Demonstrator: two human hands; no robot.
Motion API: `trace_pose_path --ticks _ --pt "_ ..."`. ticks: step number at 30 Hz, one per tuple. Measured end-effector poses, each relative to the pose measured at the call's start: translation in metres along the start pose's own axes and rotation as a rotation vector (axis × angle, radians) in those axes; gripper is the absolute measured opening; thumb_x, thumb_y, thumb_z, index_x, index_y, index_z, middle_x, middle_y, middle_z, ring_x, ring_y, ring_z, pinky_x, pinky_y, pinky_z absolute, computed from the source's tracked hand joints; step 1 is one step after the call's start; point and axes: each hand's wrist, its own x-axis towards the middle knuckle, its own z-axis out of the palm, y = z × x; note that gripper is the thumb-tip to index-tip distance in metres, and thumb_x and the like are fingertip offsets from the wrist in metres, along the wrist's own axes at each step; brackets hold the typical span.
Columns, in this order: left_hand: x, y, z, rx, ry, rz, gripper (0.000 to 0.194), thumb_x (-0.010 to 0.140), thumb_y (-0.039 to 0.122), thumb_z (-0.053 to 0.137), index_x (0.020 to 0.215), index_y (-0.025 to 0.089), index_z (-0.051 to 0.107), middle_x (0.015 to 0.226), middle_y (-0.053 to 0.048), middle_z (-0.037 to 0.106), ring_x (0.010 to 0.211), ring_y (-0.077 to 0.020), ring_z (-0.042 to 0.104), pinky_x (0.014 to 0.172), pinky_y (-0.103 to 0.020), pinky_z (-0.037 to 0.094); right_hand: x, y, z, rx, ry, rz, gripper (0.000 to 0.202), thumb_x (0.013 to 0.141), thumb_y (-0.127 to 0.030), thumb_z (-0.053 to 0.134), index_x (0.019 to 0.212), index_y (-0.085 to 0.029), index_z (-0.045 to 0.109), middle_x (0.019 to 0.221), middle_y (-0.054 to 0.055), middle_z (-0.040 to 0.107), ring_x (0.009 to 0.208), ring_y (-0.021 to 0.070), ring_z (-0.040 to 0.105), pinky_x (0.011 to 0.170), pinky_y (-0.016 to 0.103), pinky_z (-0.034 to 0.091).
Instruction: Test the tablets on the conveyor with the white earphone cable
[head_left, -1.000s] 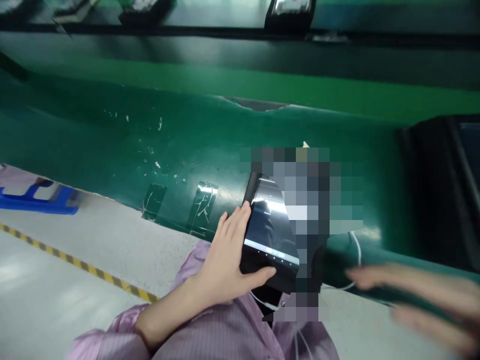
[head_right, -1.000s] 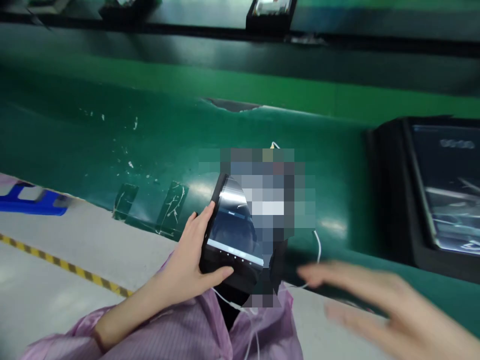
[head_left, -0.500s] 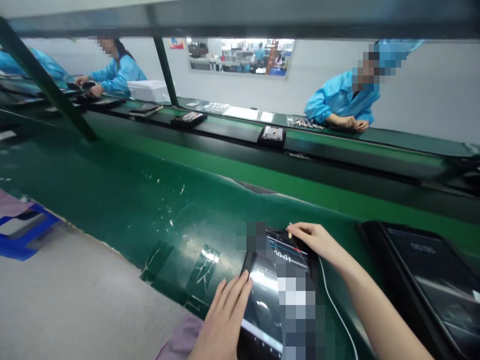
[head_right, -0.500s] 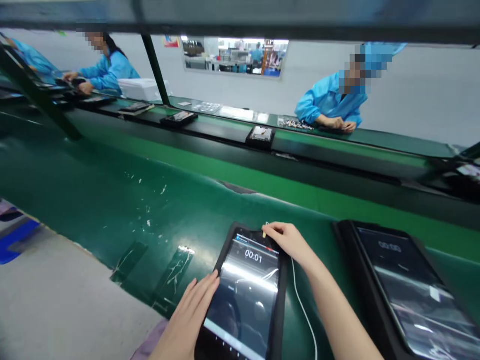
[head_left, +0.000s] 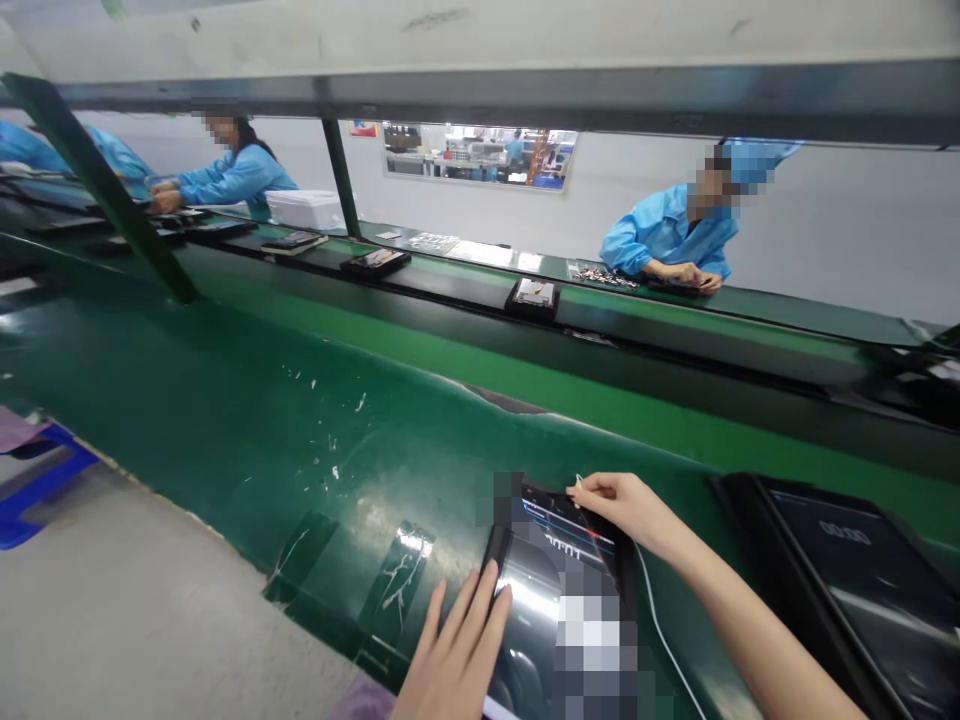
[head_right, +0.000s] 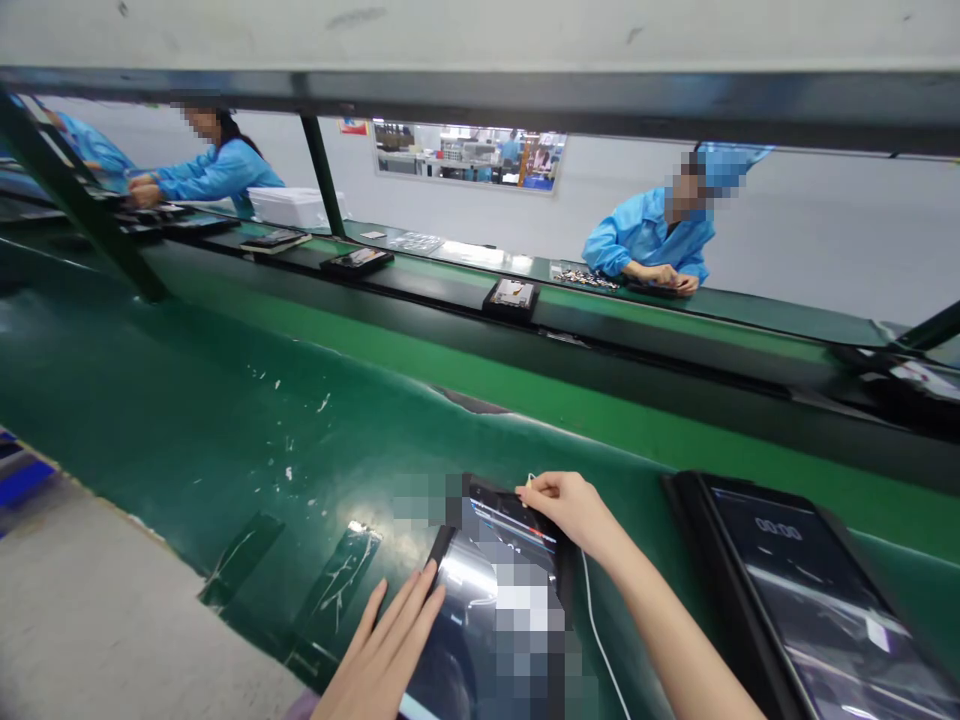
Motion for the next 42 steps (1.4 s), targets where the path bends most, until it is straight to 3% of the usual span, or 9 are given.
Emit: trace_pose_path --ticks 3,8,10,16,24,32,42 --pt "0.0 -0.004 0.003 -0.013 -0.029 0.003 0.104 0.088 0.014 0.056 0.15 0.029 -0.026 0.161 -0.012 0.025 0.144 -0.0375 0.036 0.113 -0.062 0.036 0.003 0.0 -0.001 0.005 -0.01 -0.005 0.044 0.065 -0.064 0.062 0.06 -0.021 0.06 0.072 0.009 0.07 0.079 0.0269 0.068 0.07 0.033 0.049" --pt "-0.002 -0.002 -0.013 -0.21 -0.125 0.024 0.148 0.063 0.053 0.085 0.151 0.024 -0.031 0.163 -0.021 0.012 0.146 -0.0466 0.024 0.114 -0.072 0.028 0.008 0.004 -0.001 0.03 -0.02 0.034 0.042 0.064 -0.059 0.07 0.052 -0.022 0.054 0.067 0.005 0.068 0.082 0.0266 0.068 0.073 0.032 0.05" --pt "-0.001 0.002 -0.022 -0.252 -0.134 -0.03 0.154 0.057 0.059 0.088 0.152 0.026 -0.029 0.164 -0.021 0.01 0.147 -0.0467 0.02 0.115 -0.073 0.024 0.009 0.006 -0.001 0.041 -0.022 0.055 0.04 0.065 -0.056 0.071 0.053 -0.022 0.055 0.069 0.005 0.069 0.086 0.0269 0.069 0.075 0.032 0.05" --pt "-0.001 0.008 -0.028 -0.269 -0.121 -0.049 0.154 0.056 0.058 0.089 0.153 0.029 -0.028 0.163 -0.023 0.015 0.146 -0.0471 0.024 0.113 -0.077 0.022 0.01 0.004 -0.004 0.038 -0.029 0.087 0.035 0.066 -0.049 0.075 0.052 -0.022 0.057 0.072 0.005 0.07 0.091 0.0277 0.069 0.08 0.033 0.052" --pt "-0.002 0.004 -0.025 -0.24 -0.099 -0.023 0.153 0.055 0.064 0.088 0.155 0.026 -0.022 0.162 -0.025 0.02 0.144 -0.0497 0.029 0.112 -0.078 0.022 0.01 -0.002 -0.006 -0.048 -0.01 0.08 0.037 0.07 -0.05 0.076 0.054 -0.02 0.06 0.069 0.004 0.068 0.079 0.0224 0.067 0.073 0.03 0.052" --pt "0.0 0.007 -0.028 -0.225 -0.092 -0.035 0.153 0.055 0.059 0.089 0.155 0.028 -0.023 0.161 -0.025 0.023 0.144 -0.0491 0.03 0.111 -0.078 0.023 0.004 -0.009 -0.001 -0.162 0.059 0.139 0.033 0.077 -0.043 0.07 0.054 -0.021 0.061 0.061 0.0 0.063 0.065 0.0166 0.06 0.059 0.026 0.042" --pt "0.0 0.01 -0.03 -0.233 -0.111 -0.066 0.153 0.055 0.053 0.091 0.153 0.033 -0.025 0.163 -0.022 0.019 0.147 -0.0468 0.025 0.113 -0.077 0.02 -0.005 -0.023 0.006 -0.183 0.164 0.197 0.036 0.083 -0.033 0.065 0.049 -0.023 0.059 0.051 0.0 0.056 0.059 0.0175 0.056 0.057 0.028 0.035"
